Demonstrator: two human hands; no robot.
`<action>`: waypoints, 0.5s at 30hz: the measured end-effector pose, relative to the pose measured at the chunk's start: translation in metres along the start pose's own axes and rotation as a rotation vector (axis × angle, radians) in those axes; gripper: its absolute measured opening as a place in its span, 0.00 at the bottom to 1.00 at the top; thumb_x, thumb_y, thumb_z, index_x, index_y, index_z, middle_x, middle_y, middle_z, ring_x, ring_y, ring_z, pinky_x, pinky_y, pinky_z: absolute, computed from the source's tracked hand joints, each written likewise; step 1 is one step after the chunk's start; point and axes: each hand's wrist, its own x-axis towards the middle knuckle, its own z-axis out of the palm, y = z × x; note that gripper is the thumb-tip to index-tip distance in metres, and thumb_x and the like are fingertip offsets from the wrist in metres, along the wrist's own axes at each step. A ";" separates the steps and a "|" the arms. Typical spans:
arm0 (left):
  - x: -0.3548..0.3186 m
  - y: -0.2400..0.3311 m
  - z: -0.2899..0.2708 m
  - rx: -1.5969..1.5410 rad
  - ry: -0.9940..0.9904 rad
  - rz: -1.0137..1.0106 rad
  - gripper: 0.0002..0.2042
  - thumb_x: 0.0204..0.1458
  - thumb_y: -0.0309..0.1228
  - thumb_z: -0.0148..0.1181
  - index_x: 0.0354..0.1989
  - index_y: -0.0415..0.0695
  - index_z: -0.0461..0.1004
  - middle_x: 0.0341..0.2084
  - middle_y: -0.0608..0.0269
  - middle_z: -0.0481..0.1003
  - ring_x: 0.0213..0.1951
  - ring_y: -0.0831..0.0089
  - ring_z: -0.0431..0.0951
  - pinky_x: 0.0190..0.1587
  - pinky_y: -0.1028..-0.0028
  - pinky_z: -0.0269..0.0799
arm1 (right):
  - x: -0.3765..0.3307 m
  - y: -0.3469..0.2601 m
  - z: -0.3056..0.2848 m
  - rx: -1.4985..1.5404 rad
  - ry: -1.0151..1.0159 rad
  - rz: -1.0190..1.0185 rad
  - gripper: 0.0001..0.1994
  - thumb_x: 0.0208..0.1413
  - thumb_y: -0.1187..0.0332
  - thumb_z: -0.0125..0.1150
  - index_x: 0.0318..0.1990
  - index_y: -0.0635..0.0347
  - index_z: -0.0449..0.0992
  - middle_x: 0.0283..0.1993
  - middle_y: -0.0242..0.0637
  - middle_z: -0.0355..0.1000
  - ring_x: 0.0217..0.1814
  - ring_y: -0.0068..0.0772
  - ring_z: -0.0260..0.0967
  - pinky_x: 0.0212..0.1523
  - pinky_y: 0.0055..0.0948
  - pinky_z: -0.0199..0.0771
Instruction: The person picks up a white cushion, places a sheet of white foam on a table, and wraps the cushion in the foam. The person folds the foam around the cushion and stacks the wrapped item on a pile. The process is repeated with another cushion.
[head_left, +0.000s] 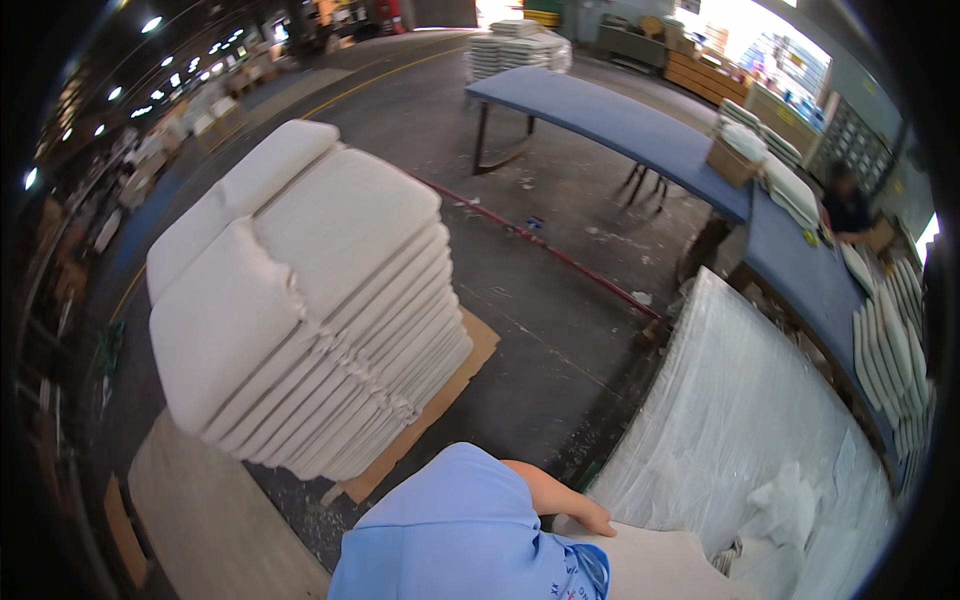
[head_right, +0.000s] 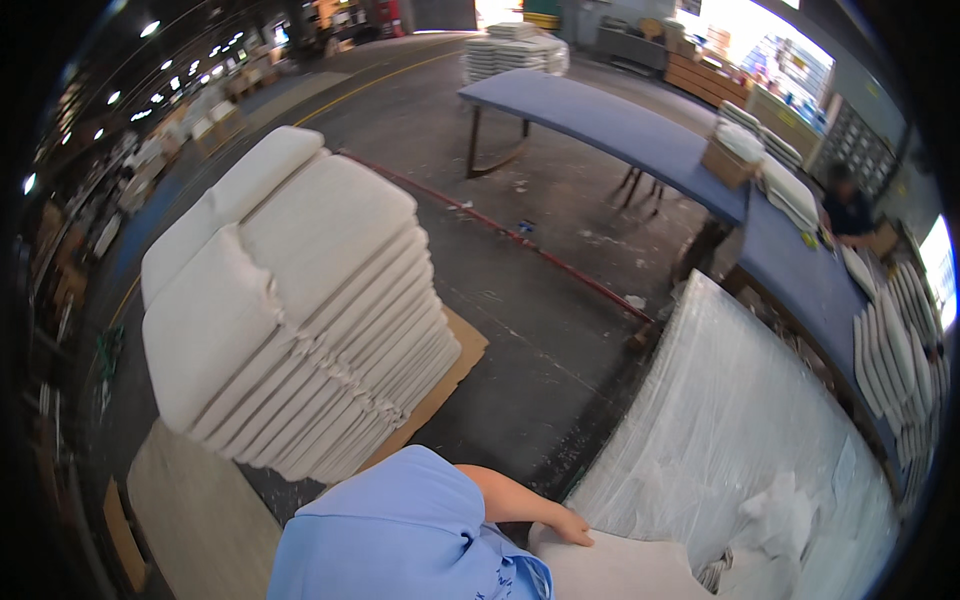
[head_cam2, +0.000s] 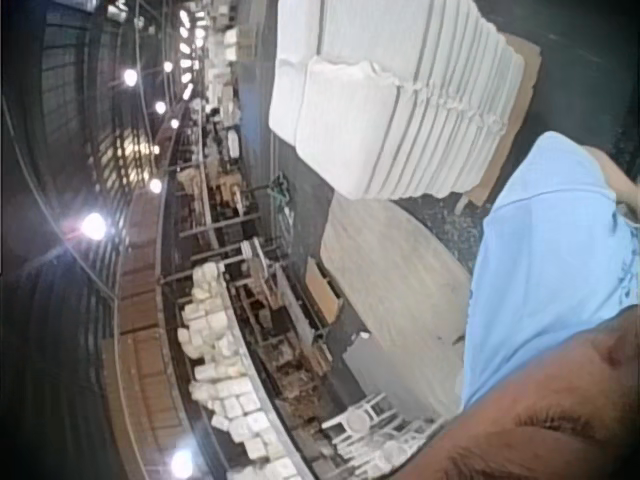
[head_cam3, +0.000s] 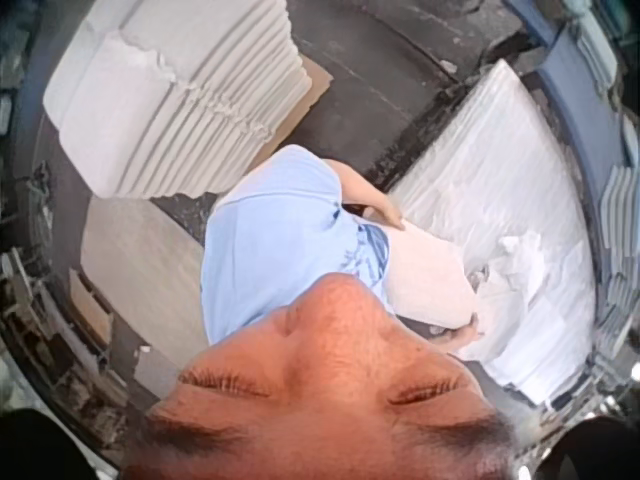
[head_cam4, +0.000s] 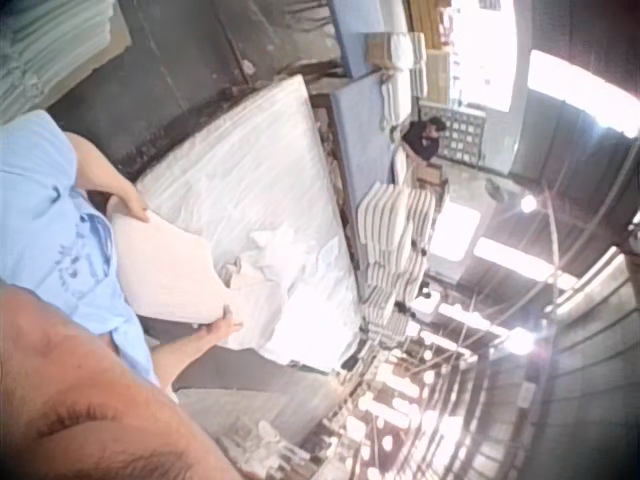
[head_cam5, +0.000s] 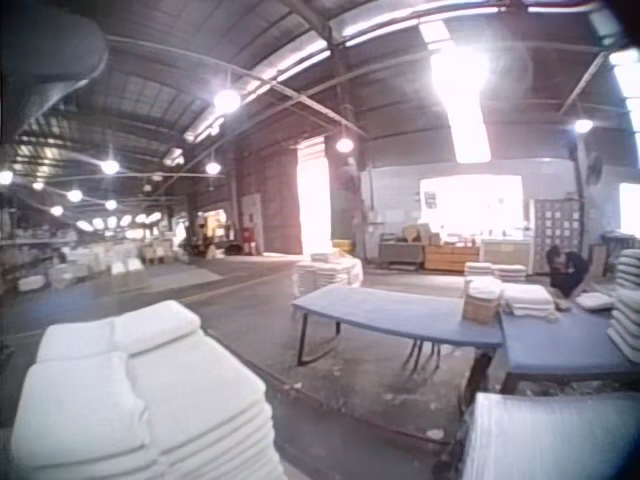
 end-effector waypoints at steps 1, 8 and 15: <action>-0.010 -0.008 -0.004 -0.093 -0.005 -0.087 0.41 0.62 0.61 0.49 0.69 0.32 0.63 0.68 0.34 0.62 0.70 0.42 0.62 0.68 0.47 0.60 | 0.004 -0.003 0.007 0.001 -0.034 -0.015 0.54 0.52 0.69 0.72 0.80 0.47 0.38 0.72 0.55 0.60 0.69 0.49 0.62 0.71 0.46 0.61; -0.036 -0.018 0.045 -0.789 -0.286 -0.334 0.47 0.54 0.62 0.63 0.76 0.46 0.54 0.71 0.42 0.59 0.67 0.46 0.66 0.64 0.44 0.66 | 0.021 -0.005 0.007 -0.003 -0.202 -0.093 0.52 0.52 0.69 0.72 0.79 0.51 0.41 0.72 0.54 0.60 0.69 0.48 0.62 0.70 0.45 0.62; -0.016 -0.026 0.138 -0.833 -0.212 -0.261 0.45 0.53 0.64 0.64 0.74 0.49 0.59 0.70 0.46 0.63 0.66 0.48 0.68 0.62 0.46 0.66 | 0.026 0.004 -0.021 -0.006 -0.313 -0.155 0.50 0.52 0.69 0.72 0.78 0.54 0.44 0.72 0.53 0.60 0.69 0.47 0.62 0.70 0.44 0.62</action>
